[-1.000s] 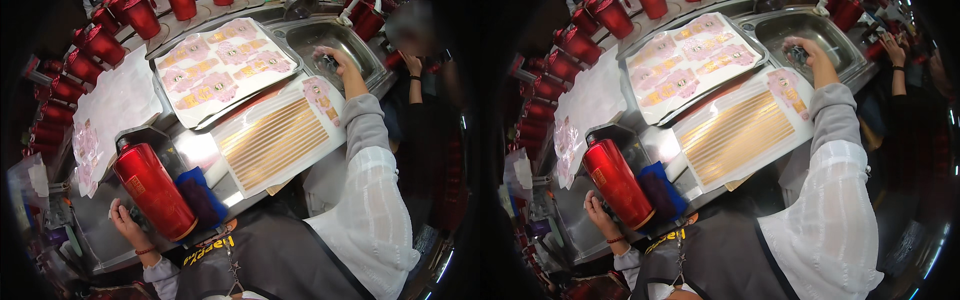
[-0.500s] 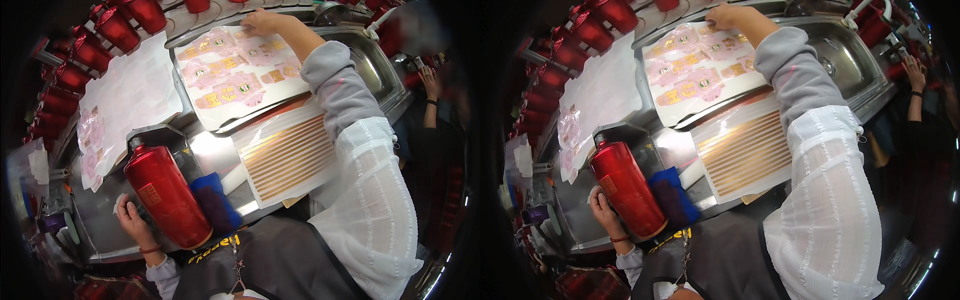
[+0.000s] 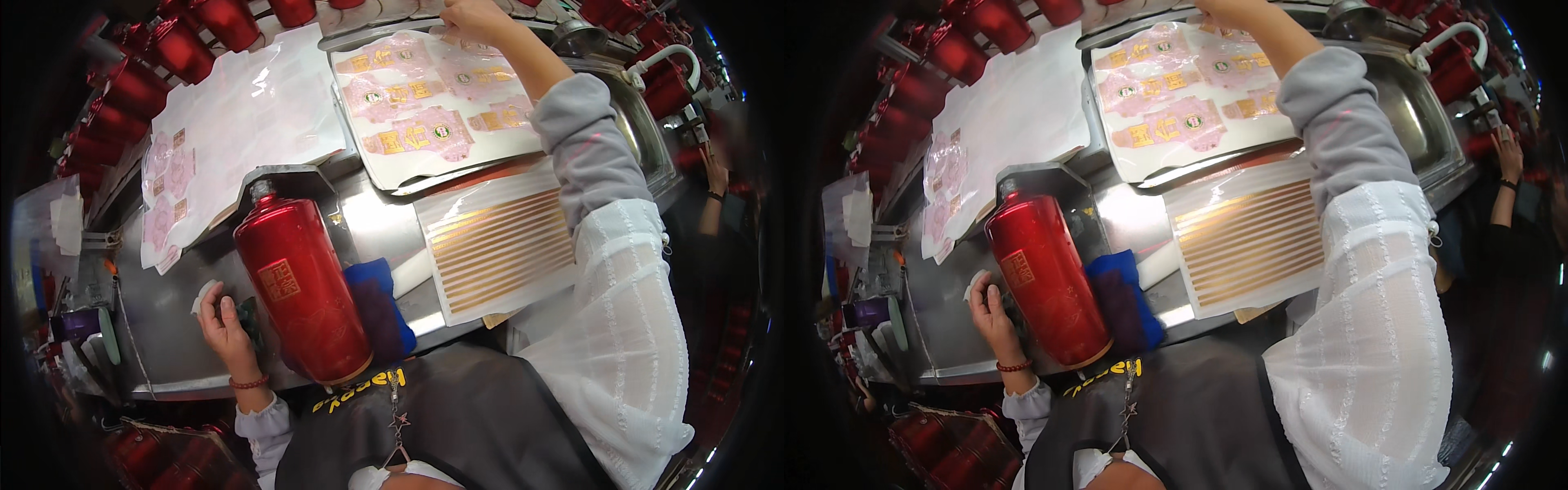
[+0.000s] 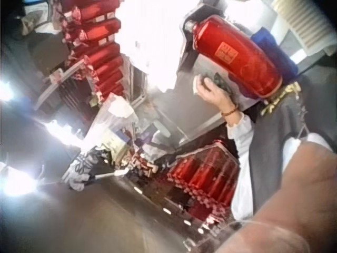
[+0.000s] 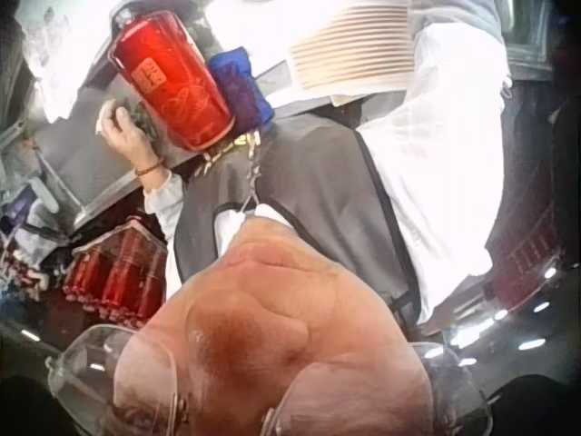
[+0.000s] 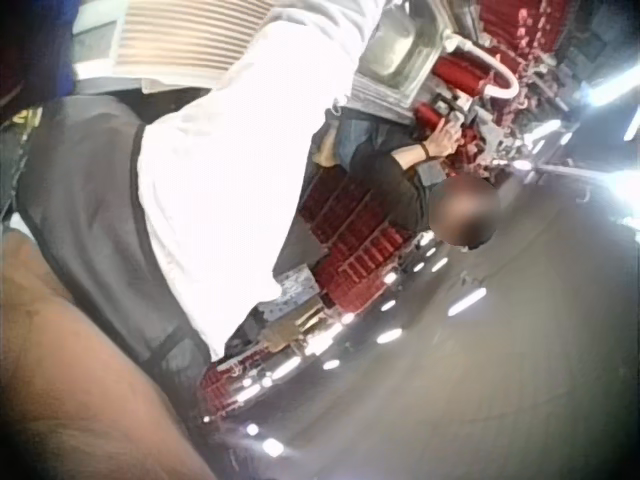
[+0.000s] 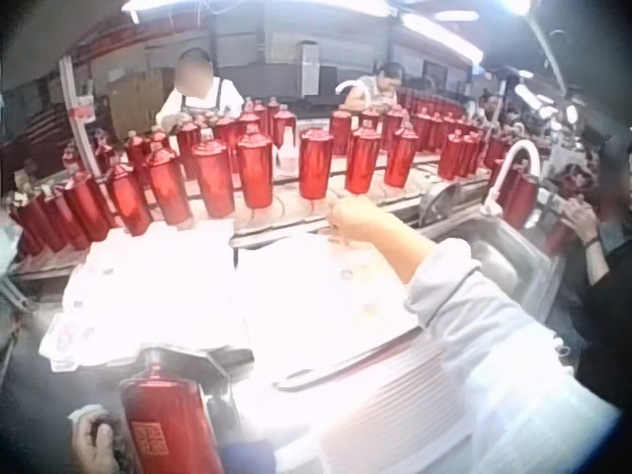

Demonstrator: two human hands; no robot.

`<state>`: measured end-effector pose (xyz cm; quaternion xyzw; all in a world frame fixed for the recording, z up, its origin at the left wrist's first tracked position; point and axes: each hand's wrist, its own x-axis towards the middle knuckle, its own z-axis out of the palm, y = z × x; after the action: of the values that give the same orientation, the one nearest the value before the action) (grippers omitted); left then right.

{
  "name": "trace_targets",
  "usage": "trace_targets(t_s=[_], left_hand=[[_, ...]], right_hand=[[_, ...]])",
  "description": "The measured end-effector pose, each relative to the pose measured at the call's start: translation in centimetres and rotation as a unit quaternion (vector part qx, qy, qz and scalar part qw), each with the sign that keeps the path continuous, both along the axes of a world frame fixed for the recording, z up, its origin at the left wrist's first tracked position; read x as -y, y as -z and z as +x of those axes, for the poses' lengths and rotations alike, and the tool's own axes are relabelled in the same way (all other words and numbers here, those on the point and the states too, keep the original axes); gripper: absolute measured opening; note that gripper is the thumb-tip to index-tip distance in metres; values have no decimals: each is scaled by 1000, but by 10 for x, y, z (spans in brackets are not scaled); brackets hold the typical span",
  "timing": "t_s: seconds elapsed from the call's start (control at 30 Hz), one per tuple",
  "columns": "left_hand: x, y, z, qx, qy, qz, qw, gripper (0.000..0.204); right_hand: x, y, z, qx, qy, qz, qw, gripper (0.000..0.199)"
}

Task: The person applies adhesive labels to red metal cans, smooths them with a green card, and uses a wooden stick to press the edges. They then place the labeled cans on a nearby tray.

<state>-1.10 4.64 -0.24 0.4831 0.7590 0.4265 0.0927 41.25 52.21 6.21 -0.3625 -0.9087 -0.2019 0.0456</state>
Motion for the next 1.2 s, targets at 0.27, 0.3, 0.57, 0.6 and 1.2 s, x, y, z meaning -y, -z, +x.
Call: trace_targets(t_s=[0.27,0.3,0.57,0.6,1.2], left_hand=[[20,-38,29,-101,57,74,990,49],[22,-51,39,-47,115,62,990,65],[32,-46,81,-101,282,-24,954,114],[30,-43,86,-96,259,-10,961,109],[27,-73,89,-263,237,57,933,115]], right_hand=[[92,-75,0,-315,81,-289,900,21],[86,-75,17,-347,84,-342,869,24],[44,74,49,-195,108,-76,972,22],[51,61,36,-193,80,-59,976,21],[347,-200,-63,-182,-304,-204,913,13]])
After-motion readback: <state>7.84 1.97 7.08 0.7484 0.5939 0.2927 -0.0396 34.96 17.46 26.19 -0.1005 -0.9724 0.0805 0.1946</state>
